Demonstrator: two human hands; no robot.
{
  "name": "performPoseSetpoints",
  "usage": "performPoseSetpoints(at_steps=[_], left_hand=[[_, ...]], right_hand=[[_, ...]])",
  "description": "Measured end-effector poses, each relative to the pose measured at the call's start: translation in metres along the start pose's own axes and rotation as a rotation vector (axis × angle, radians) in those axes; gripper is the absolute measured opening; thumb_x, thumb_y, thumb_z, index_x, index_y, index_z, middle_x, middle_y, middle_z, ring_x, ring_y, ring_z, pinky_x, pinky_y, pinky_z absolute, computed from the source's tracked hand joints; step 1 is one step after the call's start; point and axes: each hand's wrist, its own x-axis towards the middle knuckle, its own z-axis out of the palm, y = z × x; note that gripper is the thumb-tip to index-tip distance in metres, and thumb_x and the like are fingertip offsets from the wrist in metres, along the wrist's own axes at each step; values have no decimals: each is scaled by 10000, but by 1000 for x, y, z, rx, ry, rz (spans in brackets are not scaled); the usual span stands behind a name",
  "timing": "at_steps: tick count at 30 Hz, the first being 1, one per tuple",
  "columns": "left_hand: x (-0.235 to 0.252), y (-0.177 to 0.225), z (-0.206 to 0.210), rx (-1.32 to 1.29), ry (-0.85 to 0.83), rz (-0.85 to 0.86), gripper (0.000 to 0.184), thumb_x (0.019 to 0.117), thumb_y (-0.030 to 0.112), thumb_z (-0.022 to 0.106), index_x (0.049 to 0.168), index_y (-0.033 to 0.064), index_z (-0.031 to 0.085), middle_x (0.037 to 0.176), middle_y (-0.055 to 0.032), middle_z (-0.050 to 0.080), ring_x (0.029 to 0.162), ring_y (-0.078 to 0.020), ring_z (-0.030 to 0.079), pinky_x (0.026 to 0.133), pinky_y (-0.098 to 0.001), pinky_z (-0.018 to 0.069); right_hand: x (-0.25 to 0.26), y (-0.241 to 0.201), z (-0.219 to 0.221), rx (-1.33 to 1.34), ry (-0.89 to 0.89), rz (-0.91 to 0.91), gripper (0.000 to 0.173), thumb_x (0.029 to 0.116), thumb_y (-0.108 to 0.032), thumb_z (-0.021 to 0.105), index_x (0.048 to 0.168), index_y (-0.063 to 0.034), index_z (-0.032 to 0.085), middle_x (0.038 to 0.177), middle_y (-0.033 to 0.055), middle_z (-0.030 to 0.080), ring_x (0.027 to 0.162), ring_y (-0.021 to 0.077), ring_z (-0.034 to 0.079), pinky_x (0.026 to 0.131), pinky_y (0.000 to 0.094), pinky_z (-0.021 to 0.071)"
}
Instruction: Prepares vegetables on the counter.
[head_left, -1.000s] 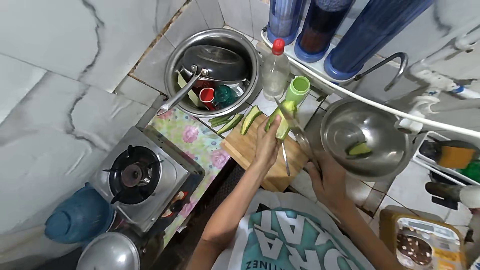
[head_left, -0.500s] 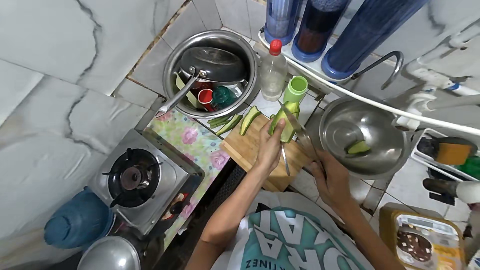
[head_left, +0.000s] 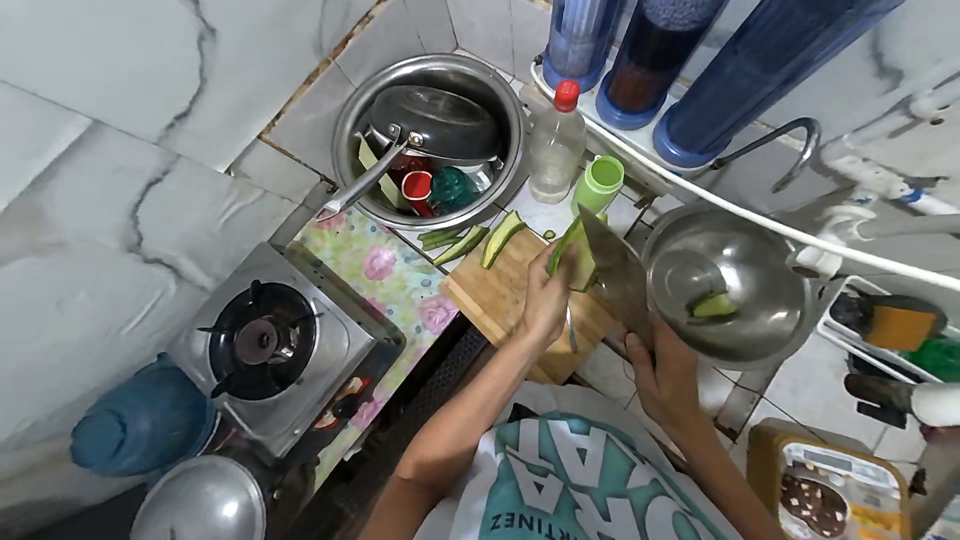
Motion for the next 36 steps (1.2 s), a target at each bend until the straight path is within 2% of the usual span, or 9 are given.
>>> performPoseSetpoints(at_steps=[4,11,14,23,28,29,32,34,36], left_hand=[[0,1,-4,8,-16,-17,212,1068,74,439,1131,33,637,914,5,669,826,-55,652,800,-270,567],[2,-3,-6,107,-20,42,225,1064,79,462,1189,7,634,977,-26,672,871,-66,651,828,-293,566],[-2,-2,-3,130,-28,35,249,1061,58,457,1242,-16,610,1011,-41,662,890,-66,645,849,-296,561],[-9,-6,10,56,19,43,260,1038,2,457,1252,-19,603,1060,-58,654,924,-84,648,868,-305,562],[-2,-13,15,-38,103,-48,226,1060,17,425,1196,-8,604,945,-35,671,863,-86,661,828,-290,567],[3,-14,14,-59,128,-99,210,1070,31,420,1186,-1,592,924,-34,657,829,-84,648,796,-275,560],[25,-20,2,-130,197,-274,139,1078,65,436,1126,28,562,803,-38,609,621,-76,579,585,-208,517],[39,-24,-10,-183,217,-431,118,1082,98,437,1146,46,522,782,-57,578,564,-101,548,518,-220,496],[51,-30,-22,-232,231,-599,123,1087,150,413,1045,75,500,700,-44,527,508,-115,517,477,-233,489]], right_hand=[[-4,3,-3,-9,-13,0,527,1098,-383,369,1152,53,660,852,140,690,729,130,647,675,237,536],[-7,5,-5,13,8,9,555,1103,-417,360,1132,55,652,821,123,674,707,99,633,662,215,531],[-6,2,-2,-30,13,-1,507,1092,-359,376,1131,57,665,822,142,676,699,145,640,644,256,533],[-6,12,9,-159,49,-17,448,1063,-288,407,1139,58,682,836,169,680,646,221,639,559,326,518],[11,16,19,-231,9,16,399,1025,-206,443,1223,31,696,959,209,720,784,344,716,638,460,576],[15,18,23,-217,-13,29,386,1022,-192,457,1232,30,691,974,212,722,802,354,721,657,473,582],[22,32,37,-169,-78,65,383,1023,-187,458,1249,20,688,978,216,721,810,376,723,676,506,586],[23,43,48,-156,-150,103,402,1038,-203,434,1286,2,674,1013,219,718,850,383,725,709,519,589],[24,56,60,-161,-224,128,407,1048,-211,416,1312,-20,659,1053,221,712,900,389,723,745,529,589]])
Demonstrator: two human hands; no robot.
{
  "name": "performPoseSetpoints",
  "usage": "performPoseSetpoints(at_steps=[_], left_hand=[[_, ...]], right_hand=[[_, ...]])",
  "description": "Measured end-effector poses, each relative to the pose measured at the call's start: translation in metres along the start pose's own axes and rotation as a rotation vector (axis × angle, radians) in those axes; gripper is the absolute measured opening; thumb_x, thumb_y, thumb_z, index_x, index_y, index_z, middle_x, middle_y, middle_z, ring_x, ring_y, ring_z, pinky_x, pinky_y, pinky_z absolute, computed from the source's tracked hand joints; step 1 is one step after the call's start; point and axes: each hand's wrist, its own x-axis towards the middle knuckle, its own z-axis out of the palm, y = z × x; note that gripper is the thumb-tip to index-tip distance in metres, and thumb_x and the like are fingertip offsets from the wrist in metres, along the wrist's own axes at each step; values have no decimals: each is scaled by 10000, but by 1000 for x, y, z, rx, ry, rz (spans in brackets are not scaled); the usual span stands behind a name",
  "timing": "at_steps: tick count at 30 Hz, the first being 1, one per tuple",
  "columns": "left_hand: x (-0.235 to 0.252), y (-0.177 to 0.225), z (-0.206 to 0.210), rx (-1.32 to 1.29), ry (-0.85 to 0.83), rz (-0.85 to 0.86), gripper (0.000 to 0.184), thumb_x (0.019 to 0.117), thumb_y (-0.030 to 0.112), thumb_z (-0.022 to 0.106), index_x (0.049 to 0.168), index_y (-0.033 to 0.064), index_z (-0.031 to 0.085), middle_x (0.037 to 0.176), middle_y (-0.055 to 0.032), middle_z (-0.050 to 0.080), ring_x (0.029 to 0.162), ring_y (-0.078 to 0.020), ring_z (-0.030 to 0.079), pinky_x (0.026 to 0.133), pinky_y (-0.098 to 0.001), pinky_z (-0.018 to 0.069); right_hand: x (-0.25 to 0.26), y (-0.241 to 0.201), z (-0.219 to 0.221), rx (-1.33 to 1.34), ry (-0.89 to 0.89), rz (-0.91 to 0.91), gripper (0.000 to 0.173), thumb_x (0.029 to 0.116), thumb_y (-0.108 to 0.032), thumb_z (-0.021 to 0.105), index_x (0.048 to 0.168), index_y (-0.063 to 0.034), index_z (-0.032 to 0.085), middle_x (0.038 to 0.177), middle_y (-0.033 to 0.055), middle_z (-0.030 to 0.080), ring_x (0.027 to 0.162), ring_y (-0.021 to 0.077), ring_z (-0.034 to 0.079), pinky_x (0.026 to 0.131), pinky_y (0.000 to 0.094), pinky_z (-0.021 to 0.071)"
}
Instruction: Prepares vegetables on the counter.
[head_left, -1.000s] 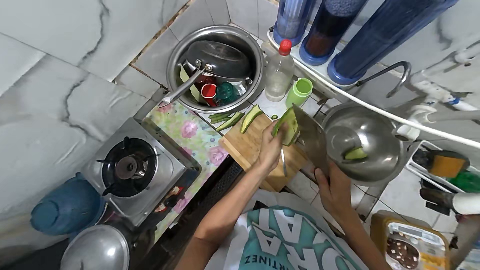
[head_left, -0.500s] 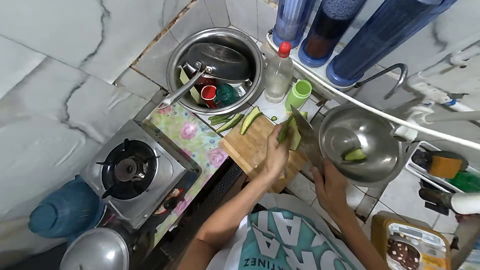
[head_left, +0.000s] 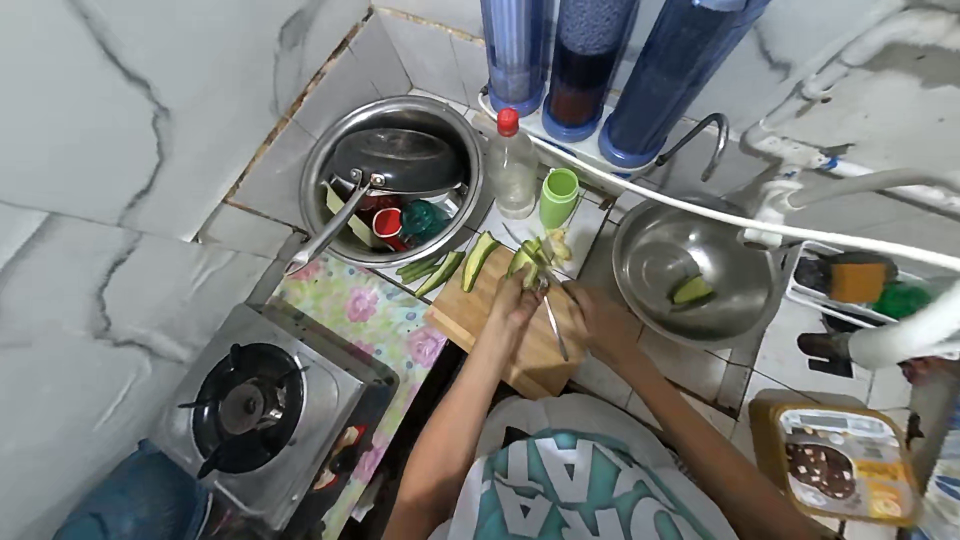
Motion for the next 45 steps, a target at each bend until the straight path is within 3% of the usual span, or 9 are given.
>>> performPoseSetpoints(at_steps=[3,6,14,21,25,27,35,39,45], left_hand=[[13,5,-10,-67,14,-190,324,1082,241,362,840,80,505,581,-37,502,455,-125,513,452,-245,488],[12,5,-12,-93,38,-214,319,1072,223,367,814,82,492,581,-31,494,451,-120,508,448,-235,490],[18,-2,-10,177,98,162,69,1051,49,456,1085,28,512,743,-55,560,529,-91,537,463,-210,477],[26,-13,-4,265,173,243,113,1073,87,462,1139,16,520,789,-45,517,570,-85,497,484,-209,439],[30,-23,-5,437,165,418,282,1071,53,471,1317,-63,545,1110,-153,598,914,-157,563,797,-312,487],[30,-26,-3,477,153,457,289,1070,42,462,1322,-74,540,1134,-163,590,936,-158,554,817,-313,480],[42,-24,-10,331,144,111,139,1074,110,457,1163,12,499,773,-60,519,534,-98,500,465,-221,459],[42,-28,-6,391,161,149,130,1073,101,463,1148,5,506,764,-50,505,529,-83,487,458,-204,440],[75,-21,-37,641,204,553,356,1072,74,480,1394,-76,506,1152,-219,603,940,-210,576,829,-357,502]], right_hand=[[-2,7,15,27,-31,2,394,1041,-213,423,1307,-45,661,1068,217,702,907,383,717,729,526,583],[-8,6,18,45,24,-16,365,1024,-180,461,1271,-27,681,1012,222,702,835,379,717,683,519,586],[8,2,13,40,-4,-9,370,1036,-189,438,1287,-47,670,1043,223,708,859,396,725,675,537,583],[14,3,17,70,-78,97,387,1057,-211,427,1328,-41,645,1085,237,713,913,427,723,739,572,575],[14,4,15,98,-119,158,401,1064,-223,423,1371,-53,616,1089,251,705,917,448,714,758,591,564],[14,6,15,76,-138,182,397,1068,-232,421,1378,-72,610,1109,246,701,938,449,711,765,592,561],[10,12,22,138,-187,237,404,1075,-228,417,1400,-57,586,1136,250,700,966,447,708,811,594,557],[11,13,21,107,-198,234,414,1072,-227,411,1418,-73,578,1151,255,694,975,456,706,806,605,553],[-26,27,3,341,-72,223,417,1053,-203,428,1369,15,589,1016,235,709,896,387,703,817,565,551]])
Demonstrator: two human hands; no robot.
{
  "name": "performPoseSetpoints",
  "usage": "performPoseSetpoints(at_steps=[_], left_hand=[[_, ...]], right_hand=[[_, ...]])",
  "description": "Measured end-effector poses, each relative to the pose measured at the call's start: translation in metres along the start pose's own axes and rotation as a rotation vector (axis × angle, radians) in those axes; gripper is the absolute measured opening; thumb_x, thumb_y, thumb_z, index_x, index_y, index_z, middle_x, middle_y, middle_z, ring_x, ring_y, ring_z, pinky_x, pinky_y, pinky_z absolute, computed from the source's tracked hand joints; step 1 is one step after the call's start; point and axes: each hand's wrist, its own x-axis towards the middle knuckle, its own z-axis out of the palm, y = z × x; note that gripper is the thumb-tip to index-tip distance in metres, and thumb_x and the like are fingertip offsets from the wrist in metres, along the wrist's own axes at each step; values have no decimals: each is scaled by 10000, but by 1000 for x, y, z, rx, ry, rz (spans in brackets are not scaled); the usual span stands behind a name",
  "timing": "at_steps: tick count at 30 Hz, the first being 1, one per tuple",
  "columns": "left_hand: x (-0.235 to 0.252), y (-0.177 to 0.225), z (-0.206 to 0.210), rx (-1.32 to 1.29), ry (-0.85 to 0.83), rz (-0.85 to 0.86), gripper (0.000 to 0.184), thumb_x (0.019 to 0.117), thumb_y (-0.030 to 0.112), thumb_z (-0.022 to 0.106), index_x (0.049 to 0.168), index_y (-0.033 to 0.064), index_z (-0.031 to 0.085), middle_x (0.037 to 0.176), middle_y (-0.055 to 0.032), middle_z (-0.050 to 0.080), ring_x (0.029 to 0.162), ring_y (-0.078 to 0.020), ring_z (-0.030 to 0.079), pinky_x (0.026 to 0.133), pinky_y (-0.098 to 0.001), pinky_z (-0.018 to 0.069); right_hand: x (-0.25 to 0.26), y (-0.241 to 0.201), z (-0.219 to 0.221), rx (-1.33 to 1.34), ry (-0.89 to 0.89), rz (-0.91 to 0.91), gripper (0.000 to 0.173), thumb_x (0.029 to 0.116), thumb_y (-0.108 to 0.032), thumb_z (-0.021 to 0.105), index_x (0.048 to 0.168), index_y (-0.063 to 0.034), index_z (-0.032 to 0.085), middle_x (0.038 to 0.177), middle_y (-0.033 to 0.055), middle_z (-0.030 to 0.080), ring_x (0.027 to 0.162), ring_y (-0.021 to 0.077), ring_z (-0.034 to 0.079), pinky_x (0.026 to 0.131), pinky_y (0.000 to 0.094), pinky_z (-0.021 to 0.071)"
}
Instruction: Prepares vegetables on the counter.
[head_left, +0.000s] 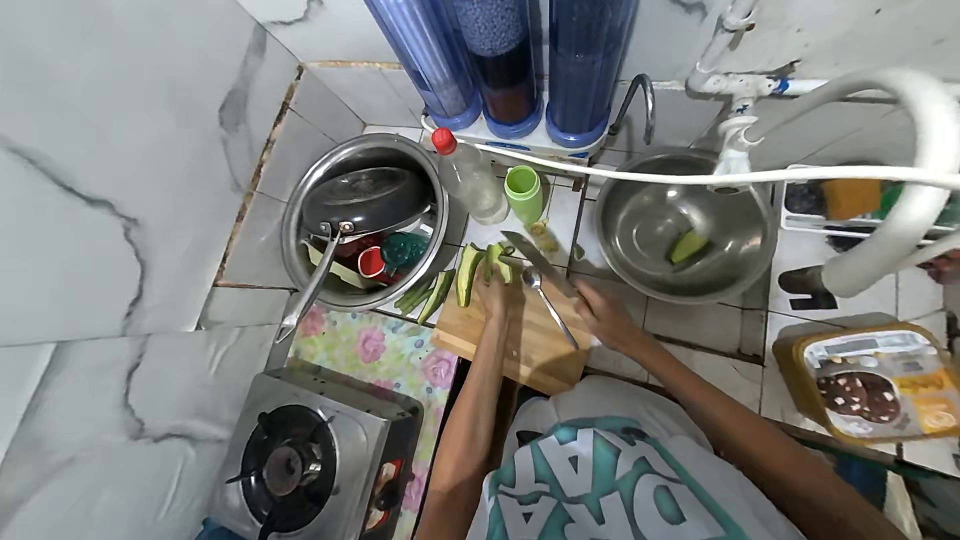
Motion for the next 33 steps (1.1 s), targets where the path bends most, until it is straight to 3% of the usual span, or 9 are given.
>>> performPoseSetpoints(at_steps=[2,4,8,13,20,23,27,30,33], left_hand=[[4,0,-12,-39,55,33,391,1071,82,490,1430,-73,469,1264,-260,581,1053,-262,594,917,-417,507],[4,1,-23,-82,120,109,419,1070,85,485,1458,-64,433,1309,-256,564,1086,-254,600,933,-409,514],[-10,9,-23,-23,120,284,469,1066,109,454,1486,-82,370,1347,-270,538,1119,-235,597,955,-371,505],[-55,14,37,142,-255,324,470,1053,113,488,1499,-12,406,1372,-215,562,1147,-221,612,970,-391,519],[-103,-17,150,514,-892,344,566,991,72,607,1524,22,421,1326,-268,617,1168,-386,643,1003,-555,520],[-114,-12,168,643,-1092,263,699,1010,115,614,1602,14,257,1460,-280,513,1304,-378,564,1101,-502,457],[-114,-1,149,621,-1143,388,574,1022,114,585,1548,-6,390,1537,-262,447,1448,-372,417,1202,-473,333],[-99,0,100,469,-1069,429,451,1029,107,564,1466,4,521,1403,-241,580,1289,-343,574,1104,-457,445],[-74,-11,29,490,-915,372,340,1032,152,589,1340,11,617,1216,-178,684,1088,-264,675,978,-423,536]], right_hand=[[-28,5,-21,-31,-69,122,474,1077,-254,421,1457,17,503,1125,253,688,1011,415,682,904,597,523],[-61,26,-32,-148,-46,167,529,1071,-333,422,1464,17,483,1066,239,689,926,419,688,815,610,541],[-119,70,-42,-394,-136,288,471,1078,-284,466,1488,-59,514,1254,309,627,1091,508,651,847,643,535],[-160,117,-29,-509,-116,297,376,1039,-258,595,1409,-209,637,1267,362,594,1148,550,605,917,659,509],[-198,145,-23,-611,-90,386,406,1013,-146,618,1400,-267,651,1306,363,591,1226,559,566,1027,686,437],[-204,140,-23,-660,1,338,412,954,-66,678,1325,-245,705,1229,370,622,1137,579,600,950,694,470],[-199,132,-29,-681,-38,338,401,946,-131,711,1340,-206,698,1217,372,622,1133,587,594,947,730,448],[-195,131,-39,-744,-80,322,435,1004,-304,631,1402,-130,641,1196,367,629,1114,583,605,923,762,424],[-174,123,-51,-823,80,185,531,1034,-430,480,1301,-18,683,1101,311,689,1021,543,663,857,771,435]])
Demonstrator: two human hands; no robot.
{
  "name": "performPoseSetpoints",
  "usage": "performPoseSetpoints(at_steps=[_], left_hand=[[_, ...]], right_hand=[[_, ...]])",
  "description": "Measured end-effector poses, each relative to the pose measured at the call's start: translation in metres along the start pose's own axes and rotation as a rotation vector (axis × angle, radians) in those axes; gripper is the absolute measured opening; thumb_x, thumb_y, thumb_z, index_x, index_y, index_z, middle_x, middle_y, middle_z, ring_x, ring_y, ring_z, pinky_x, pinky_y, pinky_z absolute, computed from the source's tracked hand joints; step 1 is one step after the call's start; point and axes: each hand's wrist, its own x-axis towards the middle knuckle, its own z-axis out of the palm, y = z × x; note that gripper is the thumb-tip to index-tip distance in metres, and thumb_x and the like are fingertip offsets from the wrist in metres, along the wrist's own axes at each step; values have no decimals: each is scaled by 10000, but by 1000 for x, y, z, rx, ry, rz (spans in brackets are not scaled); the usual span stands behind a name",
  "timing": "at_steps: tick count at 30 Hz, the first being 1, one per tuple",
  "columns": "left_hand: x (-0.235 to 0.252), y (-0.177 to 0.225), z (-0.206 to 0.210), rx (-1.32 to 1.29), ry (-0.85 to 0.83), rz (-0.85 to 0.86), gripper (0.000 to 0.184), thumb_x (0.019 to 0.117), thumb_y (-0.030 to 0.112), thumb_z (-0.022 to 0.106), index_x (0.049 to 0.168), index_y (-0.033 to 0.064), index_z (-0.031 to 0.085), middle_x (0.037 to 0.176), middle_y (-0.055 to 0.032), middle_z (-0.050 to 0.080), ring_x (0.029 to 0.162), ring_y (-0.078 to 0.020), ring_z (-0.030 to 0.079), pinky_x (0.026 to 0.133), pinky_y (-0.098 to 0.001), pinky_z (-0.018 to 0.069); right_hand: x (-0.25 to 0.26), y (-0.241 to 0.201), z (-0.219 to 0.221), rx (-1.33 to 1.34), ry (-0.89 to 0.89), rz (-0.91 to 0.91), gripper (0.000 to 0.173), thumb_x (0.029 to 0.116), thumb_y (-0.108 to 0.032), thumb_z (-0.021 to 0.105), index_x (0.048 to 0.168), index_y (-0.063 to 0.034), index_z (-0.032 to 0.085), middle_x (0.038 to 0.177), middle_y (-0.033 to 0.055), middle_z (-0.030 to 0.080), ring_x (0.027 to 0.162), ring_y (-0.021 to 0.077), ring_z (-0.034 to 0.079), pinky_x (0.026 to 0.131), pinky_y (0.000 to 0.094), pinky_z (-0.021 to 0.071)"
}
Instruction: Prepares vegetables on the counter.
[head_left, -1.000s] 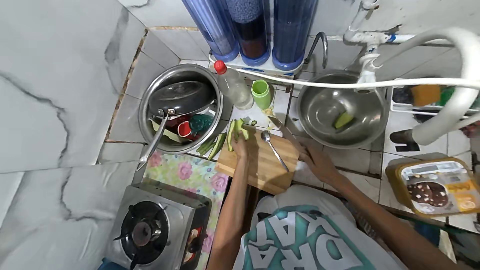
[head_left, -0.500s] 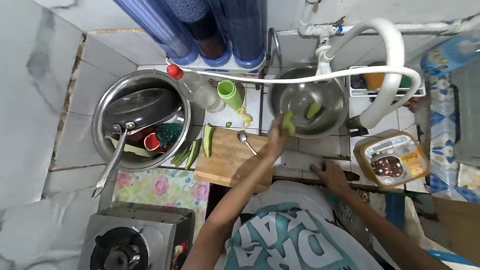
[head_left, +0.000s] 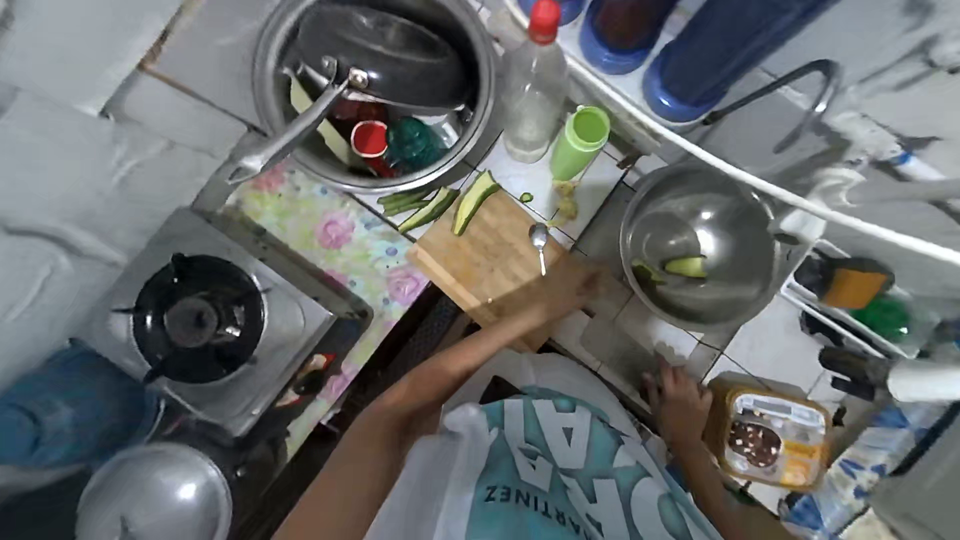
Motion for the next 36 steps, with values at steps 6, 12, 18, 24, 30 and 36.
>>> performPoseSetpoints(at_steps=[6,12,18,24,30,36], left_hand=[[-99,-90,-44,236,245,-304,392,908,143,765,1248,-19,657,1411,-256,557,1253,-386,602,1017,-541,518],[-116,-120,-22,402,292,-179,216,926,66,718,1118,-30,700,1207,-258,639,1131,-408,648,957,-532,543],[-117,-129,-18,420,359,9,116,977,21,618,980,-48,711,983,-217,671,986,-375,687,900,-488,569],[-111,-120,-16,507,308,-24,149,977,-2,586,1052,-49,706,1052,-251,666,1044,-410,665,910,-506,556],[-69,-96,-42,314,457,-35,124,975,31,626,1016,-39,719,1038,-227,647,949,-370,674,870,-501,573],[-2,-72,-61,212,489,151,169,993,17,591,1105,-45,702,1059,-220,661,977,-350,677,888,-447,566]], right_hand=[[115,-46,-46,231,55,-78,324,965,-230,680,1038,82,729,1171,342,633,1120,524,607,956,628,500],[182,-46,-23,193,-213,-85,468,988,-317,671,1287,38,613,1245,290,626,1081,436,660,893,596,543],[138,-21,-58,231,19,-165,346,1038,-156,544,1206,139,612,861,258,678,714,387,681,674,551,566],[152,-83,-44,1,-4,-462,229,979,-98,609,1137,-28,759,1229,266,686,1172,522,619,964,708,452],[175,-50,-34,-283,-138,-534,398,956,28,586,1318,-106,684,1505,120,563,1402,463,480,1093,779,289],[137,-31,-39,-290,-104,-414,340,875,2,688,1202,-73,747,1328,256,640,1271,530,557,1019,801,338]])
